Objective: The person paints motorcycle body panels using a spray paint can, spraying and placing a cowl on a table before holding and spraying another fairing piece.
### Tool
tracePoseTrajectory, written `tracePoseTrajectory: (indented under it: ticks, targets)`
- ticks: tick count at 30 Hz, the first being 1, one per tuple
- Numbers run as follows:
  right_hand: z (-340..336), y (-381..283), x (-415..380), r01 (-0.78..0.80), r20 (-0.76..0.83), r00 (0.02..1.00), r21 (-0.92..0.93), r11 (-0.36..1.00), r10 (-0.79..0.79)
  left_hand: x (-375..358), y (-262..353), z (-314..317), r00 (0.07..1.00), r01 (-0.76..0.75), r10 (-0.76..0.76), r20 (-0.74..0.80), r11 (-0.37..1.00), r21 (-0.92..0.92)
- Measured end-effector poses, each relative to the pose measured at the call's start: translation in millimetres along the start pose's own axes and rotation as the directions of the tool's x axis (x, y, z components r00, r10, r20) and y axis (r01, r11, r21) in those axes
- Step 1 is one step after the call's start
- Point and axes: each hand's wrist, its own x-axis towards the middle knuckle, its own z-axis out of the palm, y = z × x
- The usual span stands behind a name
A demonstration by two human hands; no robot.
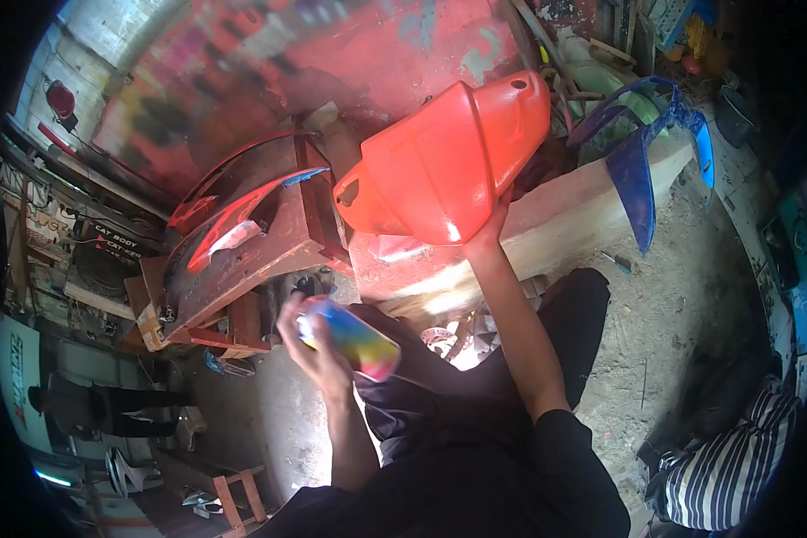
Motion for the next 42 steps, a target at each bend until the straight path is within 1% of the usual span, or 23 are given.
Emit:
tracePoseTrajectory:
  ticks: [1,3,6,7,8,10,11,13,15,16,17,19,20,22,25,27,29,32,33,35,36,39,42]
  targets:
    - [-2.5,0.8,1.3,0.002,0.006,1.000,0.007,1.000,-0.002,-8.6,-4.7,3.1,0.987,-0.122,0.123,0.105,0.992,-0.019]
    - [-7.3,2.6,2.0,0.000,0.008,1.000,0.010,1.000,0.000,-31.1,9.2,6.3,0.954,-0.076,0.126,0.272,0.980,-0.184]
    - [-12.0,1.6,2.8,0.004,-0.033,0.999,-0.067,0.998,-0.006,-33.1,8.0,6.0,0.950,-0.083,0.175,0.257,0.940,-0.332]
    - [-13.0,0.6,2.5,-0.013,-0.030,0.999,-0.001,1.000,0.013,-32.6,11.4,6.7,0.982,0.022,0.045,0.182,0.937,-0.349]
    - [-13.7,0.2,1.9,-0.030,-0.024,0.999,0.066,0.997,0.031,-22.7,10.7,4.6,0.998,-0.030,0.037,0.051,0.991,-0.127]
    - [-10.7,0.8,0.6,-0.027,-0.044,0.999,0.045,0.999,0.029,-2.3,18.1,10.9,0.981,0.077,-0.082,-0.174,0.997,-0.031]
    - [-8.9,1.4,0.7,-0.027,-0.063,0.998,0.022,0.999,0.029,0.0,6.1,2.5,0.973,0.117,-0.105,-0.204,0.992,0.046]
    - [-10.7,3.5,3.6,-0.015,-0.064,0.998,0.024,1.000,0.016,-1.8,-1.0,2.7,0.990,0.082,-0.065,-0.126,0.988,0.132]
    - [-13.6,6.1,3.9,-0.007,-0.069,0.998,0.023,1.000,0.009,-21.0,-1.6,7.7,0.996,0.020,-0.015,0.086,0.998,-0.057]
    - [-14.8,7.1,3.5,-0.012,-0.048,0.999,-0.009,1.000,0.011,-26.0,9.6,15.7,0.971,-0.079,0.115,0.208,0.981,-0.175]
    - [-16.3,7.6,2.5,-0.016,-0.028,1.000,-0.041,0.999,0.014,-28.0,12.6,14.6,0.917,-0.249,0.271,0.291,0.962,-0.111]
    - [-14.4,8.4,1.0,-0.020,-0.047,0.999,-0.032,0.999,0.018,-36.6,3.9,22.4,0.930,-0.203,0.296,0.217,0.908,-0.368]
    - [-12.9,7.1,1.4,-0.018,-0.062,0.998,-0.020,1.000,0.017,-35.7,0.7,19.3,0.968,-0.128,0.188,0.164,0.939,-0.319]
    - [-15.4,4.9,1.5,-0.040,-0.070,0.997,0.037,0.998,0.043,-18.2,13.5,19.3,0.993,-0.080,0.084,-0.084,0.995,0.057]
    - [-13.9,4.7,2.3,-0.070,-0.063,0.995,0.119,0.990,0.077,0.9,1.8,13.8,0.963,0.158,-0.149,-0.226,0.987,0.022]
    - [-15.3,6.1,3.6,-0.068,-0.057,0.995,0.142,0.988,0.077,0.6,4.2,17.6,0.985,0.108,-0.081,-0.152,0.978,0.181]
    - [-20.3,9.6,5.9,-0.053,-0.075,0.995,0.117,0.992,0.062,-13.6,15.0,26.4,0.993,-0.090,0.077,0.087,0.982,0.167]
    - [-19.8,11.2,0.0,-0.065,-0.008,0.998,-0.008,0.998,0.065,-33.4,14.6,31.8,0.965,0.014,0.051,0.258,0.970,-0.244]
    - [-20.1,10.5,1.7,-0.061,-0.010,0.998,-0.010,0.998,0.061,-32.3,12.1,30.3,0.964,0.017,0.050,0.261,0.969,-0.248]
    - [-20.8,9.0,4.9,-0.037,-0.128,0.991,0.031,0.999,0.041,-25.5,5.6,20.8,0.994,-0.092,0.089,0.057,0.994,0.057]
    - [-17.7,7.1,3.0,-0.035,-0.129,0.991,0.031,0.999,0.039,-21.1,4.6,19.1,0.996,0.071,-0.066,0.059,0.994,-0.080]
    - [-10.9,4.6,0.2,-0.070,-0.168,0.983,0.038,0.997,0.075,-4.1,8.0,15.8,0.998,0.026,-0.024,-0.050,0.999,0.038]
    - [-16.7,0.7,-0.5,-0.079,-0.063,0.994,0.124,0.989,0.087,3.1,-10.3,9.8,0.997,0.069,-0.068,-0.031,0.997,0.023]
